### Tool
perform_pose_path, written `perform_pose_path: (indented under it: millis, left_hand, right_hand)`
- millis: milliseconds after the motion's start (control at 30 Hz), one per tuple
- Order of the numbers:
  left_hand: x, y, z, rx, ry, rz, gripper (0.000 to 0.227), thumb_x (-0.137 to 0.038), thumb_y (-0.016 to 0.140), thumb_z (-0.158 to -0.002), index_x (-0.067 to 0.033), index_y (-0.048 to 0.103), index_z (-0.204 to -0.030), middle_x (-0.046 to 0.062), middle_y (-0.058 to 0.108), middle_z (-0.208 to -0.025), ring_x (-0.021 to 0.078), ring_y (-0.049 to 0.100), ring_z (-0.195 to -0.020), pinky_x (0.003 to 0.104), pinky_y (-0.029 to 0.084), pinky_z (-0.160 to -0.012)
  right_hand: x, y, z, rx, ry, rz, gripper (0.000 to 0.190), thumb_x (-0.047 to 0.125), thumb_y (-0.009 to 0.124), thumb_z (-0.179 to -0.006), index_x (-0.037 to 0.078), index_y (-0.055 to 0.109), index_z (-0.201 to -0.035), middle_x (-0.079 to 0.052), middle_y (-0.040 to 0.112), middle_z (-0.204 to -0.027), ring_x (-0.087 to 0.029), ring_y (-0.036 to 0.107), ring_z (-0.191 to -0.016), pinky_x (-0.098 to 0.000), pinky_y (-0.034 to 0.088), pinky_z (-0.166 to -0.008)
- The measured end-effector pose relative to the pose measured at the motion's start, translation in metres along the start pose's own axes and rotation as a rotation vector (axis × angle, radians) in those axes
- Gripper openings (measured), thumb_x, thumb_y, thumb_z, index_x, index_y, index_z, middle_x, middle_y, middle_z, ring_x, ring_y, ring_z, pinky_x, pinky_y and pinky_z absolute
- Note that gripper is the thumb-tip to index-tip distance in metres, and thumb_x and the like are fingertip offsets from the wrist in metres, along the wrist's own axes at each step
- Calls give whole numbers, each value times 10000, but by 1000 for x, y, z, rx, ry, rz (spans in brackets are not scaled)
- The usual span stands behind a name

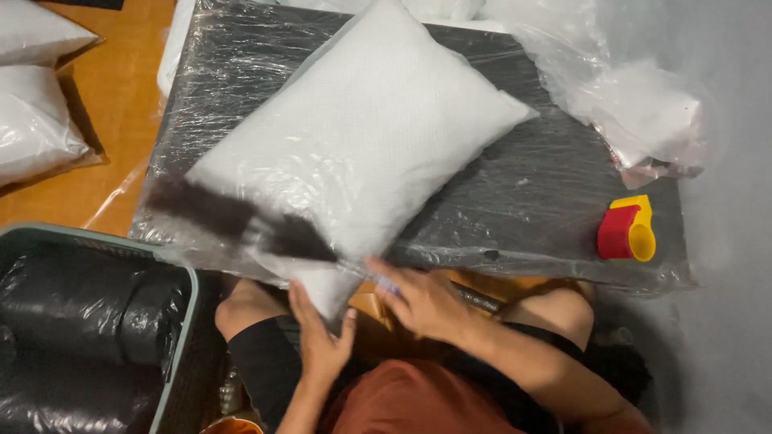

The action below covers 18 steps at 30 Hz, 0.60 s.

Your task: A person is packing a white pillow into a plastic bag and then using a vacuum hose to compress it for storage or shipping.

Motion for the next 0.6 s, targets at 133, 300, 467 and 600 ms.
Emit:
perform_pose_path:
  millis: [133,300,467,600]
  left_hand:
    - [-45,8,-5,170,3,269,701,-242,717,-830,54,386,-1373,251,447,-1213,379,544,-1077,472,471,-960]
    - [-87,40,-19,557,170,366,1098,-459,647,-954,124,-65,-1555,506,-153,-1549,654,-6,-1448,663,108,-1192]
    - [-117,47,-34,922,291,330,824,-539,637,-894,-86,397,-1540,323,128,-1658,549,300,-1448,562,305,-1196]
    - [-109,19,-37,669,519,397,391,-304,599,-993,-78,648,-1308,207,623,-1348,435,619,-1219,523,510,-998]
  right_hand:
    - [3,4,9,-49,-272,53,467,229,647,-978,230,554,-1436,43,665,-783,-58,460,-412,-181,311,-318]
    - [-16,-72,-36,-171,93,22,478,164,644,-966,115,563,-1435,-210,671,-1321,-260,563,-818,-364,502,-659]
    - [-63,-126,-65,-332,273,177,472,256,545,-1076,64,532,-1508,-242,613,-1383,-479,586,-1193,-590,464,-981]
    - [-63,-112,-40,-108,311,513,486,394,462,-1079,192,545,-1513,-196,699,-1241,-432,693,-1039,-557,546,-890]
Point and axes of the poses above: each hand's wrist, its own z-axis away from the middle knuckle, its own y-axis out of the palm, x = y × z, the point moved 1 cm from there along -z, towards the middle knuckle
